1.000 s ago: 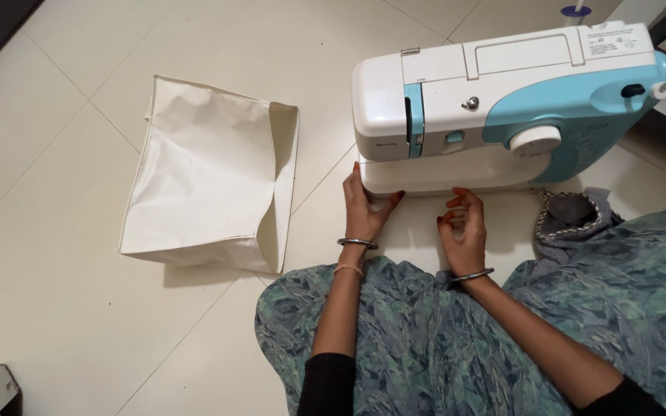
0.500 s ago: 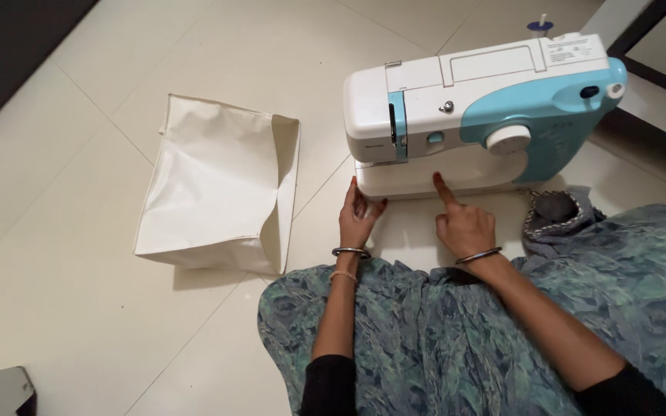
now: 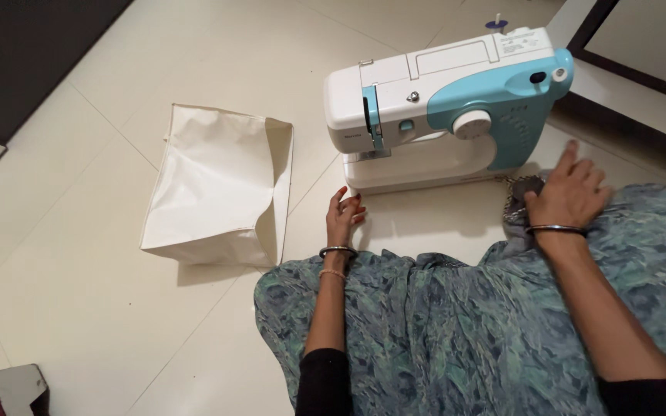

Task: The person removes sewing machine accessories from a plastic bag, places them into a white storage bin, and wipes the exterior surfaces of the sewing machine using a cloth.

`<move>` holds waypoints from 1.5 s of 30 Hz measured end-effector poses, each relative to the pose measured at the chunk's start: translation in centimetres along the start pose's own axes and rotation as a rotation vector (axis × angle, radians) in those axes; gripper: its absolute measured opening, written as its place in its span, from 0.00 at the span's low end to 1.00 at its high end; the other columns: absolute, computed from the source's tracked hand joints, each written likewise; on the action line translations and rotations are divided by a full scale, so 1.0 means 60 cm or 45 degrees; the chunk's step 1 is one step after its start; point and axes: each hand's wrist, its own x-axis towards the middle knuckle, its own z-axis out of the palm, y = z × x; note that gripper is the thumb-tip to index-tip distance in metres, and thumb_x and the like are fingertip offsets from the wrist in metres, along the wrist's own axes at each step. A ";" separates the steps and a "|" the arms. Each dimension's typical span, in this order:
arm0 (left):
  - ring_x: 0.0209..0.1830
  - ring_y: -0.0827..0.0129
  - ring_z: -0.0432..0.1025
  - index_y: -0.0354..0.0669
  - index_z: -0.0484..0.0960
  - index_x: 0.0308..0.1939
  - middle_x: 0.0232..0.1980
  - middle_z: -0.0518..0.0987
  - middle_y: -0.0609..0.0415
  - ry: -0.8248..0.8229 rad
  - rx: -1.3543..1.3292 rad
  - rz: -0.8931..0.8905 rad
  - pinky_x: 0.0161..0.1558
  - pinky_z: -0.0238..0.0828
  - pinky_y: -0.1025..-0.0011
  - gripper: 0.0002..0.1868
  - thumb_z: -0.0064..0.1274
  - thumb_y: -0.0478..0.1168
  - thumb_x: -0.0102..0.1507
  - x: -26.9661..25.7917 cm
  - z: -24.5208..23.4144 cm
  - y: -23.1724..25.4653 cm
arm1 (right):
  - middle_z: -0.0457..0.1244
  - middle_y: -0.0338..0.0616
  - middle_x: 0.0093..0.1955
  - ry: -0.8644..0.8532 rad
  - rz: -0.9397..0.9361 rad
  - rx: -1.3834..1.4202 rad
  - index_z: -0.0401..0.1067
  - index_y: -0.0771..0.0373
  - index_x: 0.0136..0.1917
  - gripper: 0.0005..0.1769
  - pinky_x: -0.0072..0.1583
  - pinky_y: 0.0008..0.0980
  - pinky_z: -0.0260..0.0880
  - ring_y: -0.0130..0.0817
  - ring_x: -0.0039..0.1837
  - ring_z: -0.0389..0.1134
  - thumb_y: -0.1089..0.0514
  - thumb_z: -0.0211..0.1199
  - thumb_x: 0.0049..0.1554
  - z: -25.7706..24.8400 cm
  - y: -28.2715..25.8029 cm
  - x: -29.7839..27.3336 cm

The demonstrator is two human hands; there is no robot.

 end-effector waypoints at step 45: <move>0.81 0.53 0.47 0.38 0.53 0.78 0.81 0.52 0.44 -0.310 1.806 0.919 0.78 0.37 0.49 0.45 0.54 0.34 0.58 -0.110 0.090 0.122 | 0.62 0.40 0.24 0.351 -0.190 0.650 0.72 0.62 0.44 0.32 0.32 0.37 0.65 0.37 0.26 0.66 0.29 0.65 0.58 -0.108 -0.177 0.060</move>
